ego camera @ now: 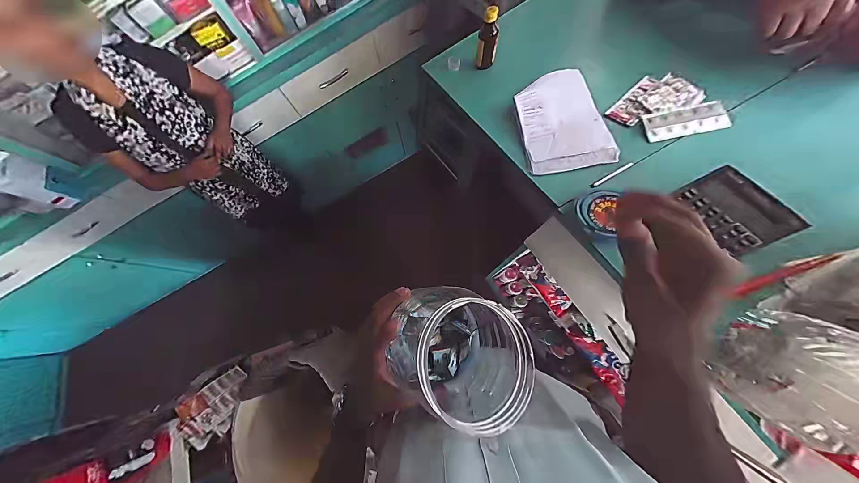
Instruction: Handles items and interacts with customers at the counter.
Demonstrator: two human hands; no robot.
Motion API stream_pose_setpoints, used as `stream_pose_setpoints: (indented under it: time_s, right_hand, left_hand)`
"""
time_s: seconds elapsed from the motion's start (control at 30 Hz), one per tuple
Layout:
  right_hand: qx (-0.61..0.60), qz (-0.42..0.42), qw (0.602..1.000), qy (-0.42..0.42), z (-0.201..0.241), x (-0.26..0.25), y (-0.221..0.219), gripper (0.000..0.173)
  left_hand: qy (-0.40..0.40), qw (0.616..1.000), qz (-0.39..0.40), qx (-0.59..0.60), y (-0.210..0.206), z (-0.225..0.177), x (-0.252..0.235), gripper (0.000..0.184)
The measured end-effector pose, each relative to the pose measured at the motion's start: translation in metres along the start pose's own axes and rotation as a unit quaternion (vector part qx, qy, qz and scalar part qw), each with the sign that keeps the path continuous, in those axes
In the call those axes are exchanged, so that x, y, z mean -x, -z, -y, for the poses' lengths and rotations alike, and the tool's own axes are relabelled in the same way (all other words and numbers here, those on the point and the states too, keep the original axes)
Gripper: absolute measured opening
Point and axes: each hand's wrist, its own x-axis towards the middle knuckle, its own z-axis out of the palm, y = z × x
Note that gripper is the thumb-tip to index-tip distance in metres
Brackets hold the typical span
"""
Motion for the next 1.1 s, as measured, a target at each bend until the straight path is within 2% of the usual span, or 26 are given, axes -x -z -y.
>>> stream_pose_setpoints:
  time_s: [0.03,0.07,0.1,0.17,0.2,0.27,0.33,0.37,0.47,0.6,0.77,0.83,0.9,1.0,1.1]
  right_hand:
    - [-0.123,0.028,0.991,0.045,0.032,0.007,0.003,0.019]
    - [-0.205,0.12,0.968,0.075,0.057,0.011,0.005,0.015]
    - [-0.211,0.221,0.947,0.099,0.072,0.009,0.002,0.016]
    - [-0.076,0.353,0.919,0.16,0.077,-0.002,-0.021,0.02]
    - [-0.009,0.392,0.906,0.159,0.073,-0.006,-0.034,0.028]
    - [0.062,0.381,0.911,0.144,0.063,-0.008,-0.056,0.03]
    - [0.081,0.533,0.842,0.018,0.08,-0.04,-0.07,0.039]
    - [0.083,0.575,0.814,-0.014,0.085,-0.055,-0.075,0.033]
    - [0.01,0.58,0.814,-0.01,0.077,-0.078,-0.082,0.014]
    - [0.04,0.477,0.877,0.035,0.071,-0.089,-0.094,0.018]
    - [0.048,0.396,0.916,0.032,0.086,-0.116,-0.107,0.016]
    - [0.019,0.347,0.938,0.019,0.084,-0.122,-0.116,0.015]
    - [-0.066,0.284,0.956,-0.033,0.078,-0.127,-0.125,0.014]
    - [-0.169,0.287,0.937,-0.11,0.064,-0.127,-0.13,0.029]
    - [-0.213,0.293,0.928,-0.08,0.058,-0.125,-0.138,0.011]
  left_hand:
    - [0.002,0.999,0.022,-0.027,0.001,0.007,-0.013,0.101]
    - [-0.006,0.997,0.046,-0.056,0.001,0.015,-0.027,0.1]
    - [-0.018,0.993,0.077,-0.087,0.001,0.022,-0.042,0.099]
    - [-0.053,0.978,0.131,-0.151,-0.003,0.033,-0.073,0.093]
    - [-0.072,0.972,0.146,-0.168,-0.006,0.038,-0.087,0.088]
    - [-0.113,0.963,0.171,-0.173,-0.013,0.05,-0.112,0.082]
    - [-0.125,0.96,0.201,-0.151,-0.015,0.062,-0.13,0.082]
    - [-0.116,0.959,0.221,-0.134,-0.014,0.068,-0.138,0.084]
    - [-0.08,0.957,0.27,-0.068,-0.009,0.093,-0.161,0.096]
    - [-0.105,0.952,0.285,-0.023,0.001,0.123,-0.201,0.101]
    - [-0.102,0.944,0.314,0.016,0.024,0.149,-0.241,0.102]
    - [-0.09,0.942,0.321,0.039,0.033,0.163,-0.249,0.107]
    - [-0.059,0.942,0.321,0.077,0.041,0.173,-0.252,0.114]
    - [-0.045,0.938,0.335,0.082,0.044,0.183,-0.253,0.116]
    - [-0.063,0.927,0.355,0.102,0.042,0.198,-0.265,0.115]
